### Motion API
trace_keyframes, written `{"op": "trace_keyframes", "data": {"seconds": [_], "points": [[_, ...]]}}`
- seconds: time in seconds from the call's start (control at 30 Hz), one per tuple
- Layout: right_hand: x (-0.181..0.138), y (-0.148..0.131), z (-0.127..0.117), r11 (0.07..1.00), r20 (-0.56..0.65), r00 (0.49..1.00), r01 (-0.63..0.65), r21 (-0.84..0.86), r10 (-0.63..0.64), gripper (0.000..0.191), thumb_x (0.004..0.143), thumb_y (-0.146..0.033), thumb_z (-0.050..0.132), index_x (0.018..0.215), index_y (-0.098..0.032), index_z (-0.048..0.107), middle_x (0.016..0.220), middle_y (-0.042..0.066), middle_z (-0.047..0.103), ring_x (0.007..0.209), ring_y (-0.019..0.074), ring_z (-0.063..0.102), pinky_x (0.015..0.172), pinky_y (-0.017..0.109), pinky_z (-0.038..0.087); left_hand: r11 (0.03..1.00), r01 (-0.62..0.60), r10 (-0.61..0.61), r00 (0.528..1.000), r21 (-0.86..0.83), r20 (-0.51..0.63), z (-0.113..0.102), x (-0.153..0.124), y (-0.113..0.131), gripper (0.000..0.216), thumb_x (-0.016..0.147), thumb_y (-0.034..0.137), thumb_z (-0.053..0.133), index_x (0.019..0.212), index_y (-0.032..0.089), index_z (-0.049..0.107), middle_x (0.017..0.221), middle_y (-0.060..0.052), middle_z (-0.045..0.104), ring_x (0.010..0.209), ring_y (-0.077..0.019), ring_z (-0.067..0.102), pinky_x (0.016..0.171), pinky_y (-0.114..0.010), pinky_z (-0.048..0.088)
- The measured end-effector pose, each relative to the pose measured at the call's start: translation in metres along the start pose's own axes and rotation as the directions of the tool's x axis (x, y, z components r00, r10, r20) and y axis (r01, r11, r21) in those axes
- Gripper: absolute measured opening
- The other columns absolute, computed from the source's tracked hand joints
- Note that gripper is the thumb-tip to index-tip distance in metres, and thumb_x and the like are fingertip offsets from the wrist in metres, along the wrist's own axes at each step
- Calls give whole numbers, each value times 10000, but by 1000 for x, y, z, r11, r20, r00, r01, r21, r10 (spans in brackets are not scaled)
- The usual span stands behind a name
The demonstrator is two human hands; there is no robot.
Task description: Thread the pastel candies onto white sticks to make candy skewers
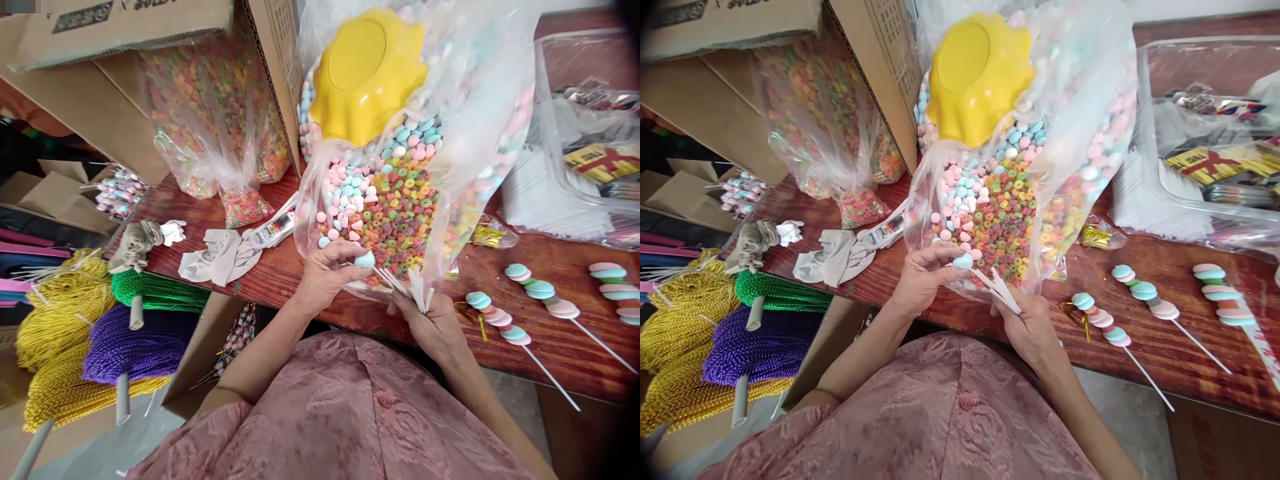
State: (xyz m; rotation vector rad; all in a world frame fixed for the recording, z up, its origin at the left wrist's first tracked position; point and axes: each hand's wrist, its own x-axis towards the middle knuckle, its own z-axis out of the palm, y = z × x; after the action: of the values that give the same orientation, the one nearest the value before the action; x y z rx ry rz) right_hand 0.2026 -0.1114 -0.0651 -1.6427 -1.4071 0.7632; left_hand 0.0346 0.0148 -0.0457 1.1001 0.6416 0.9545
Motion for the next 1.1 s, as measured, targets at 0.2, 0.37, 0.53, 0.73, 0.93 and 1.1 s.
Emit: {"op": "trace_keyframes", "data": {"seconds": [0.2,0.37,0.53,0.73,0.93,1.1], "points": [[2,-2,-5,994,4,998,65,-83,-65,306,888,-195,485,584,-209,517,520,-38,491,468,104,429,488,238,358,997,-34,35,999,70,-6,-3,-6,-8,242,671,255,878,903,270,810,985,-24,721,997,-159,653,942,-321,530],[0,-12,-5,987,-20,996,89,-136,-93,289,872,-154,445,620,-216,573,510,-34,493,470,119,475,520,241,414,985,-148,158,981,88,-114,-3,-4,-16,253,659,251,886,898,255,804,945,-15,743,938,-153,680,899,-307,560],[-5,-12,-2,975,-7,994,105,-195,-109,356,868,-123,434,1010,-219,745,683,-10,702,590,159,648,592,251,504,952,-248,268,958,178,-99,-3,-4,-21,279,695,221,860,963,240,783,985,-18,752,897,-144,697,801,-268,586],[-8,-4,-2,942,22,987,159,-295,-160,499,822,-95,422,1206,-221,715,1060,50,774,839,214,740,753,308,558,705,-495,531,843,508,84,-7,-6,-24,229,826,155,736,1048,206,754,984,-53,763,890,-147,710,808,-271,584],[-6,-9,0,980,16,998,63,-188,-61,409,826,-124,428,1052,-227,753,899,37,775,731,205,706,715,313,551,470,-607,559,766,641,316,-4,-14,-23,238,905,106,575,1047,204,739,988,-70,772,913,-154,719,857,-302,588],[-9,-15,18,999,-31,999,41,7,-40,279,906,-179,451,954,-212,724,802,31,711,714,184,643,695,290,518,482,-557,541,796,677,270,-2,-18,-26,250,921,120,535,1054,203,730,1014,-82,766,947,-163,720,871,-307,592]]}}
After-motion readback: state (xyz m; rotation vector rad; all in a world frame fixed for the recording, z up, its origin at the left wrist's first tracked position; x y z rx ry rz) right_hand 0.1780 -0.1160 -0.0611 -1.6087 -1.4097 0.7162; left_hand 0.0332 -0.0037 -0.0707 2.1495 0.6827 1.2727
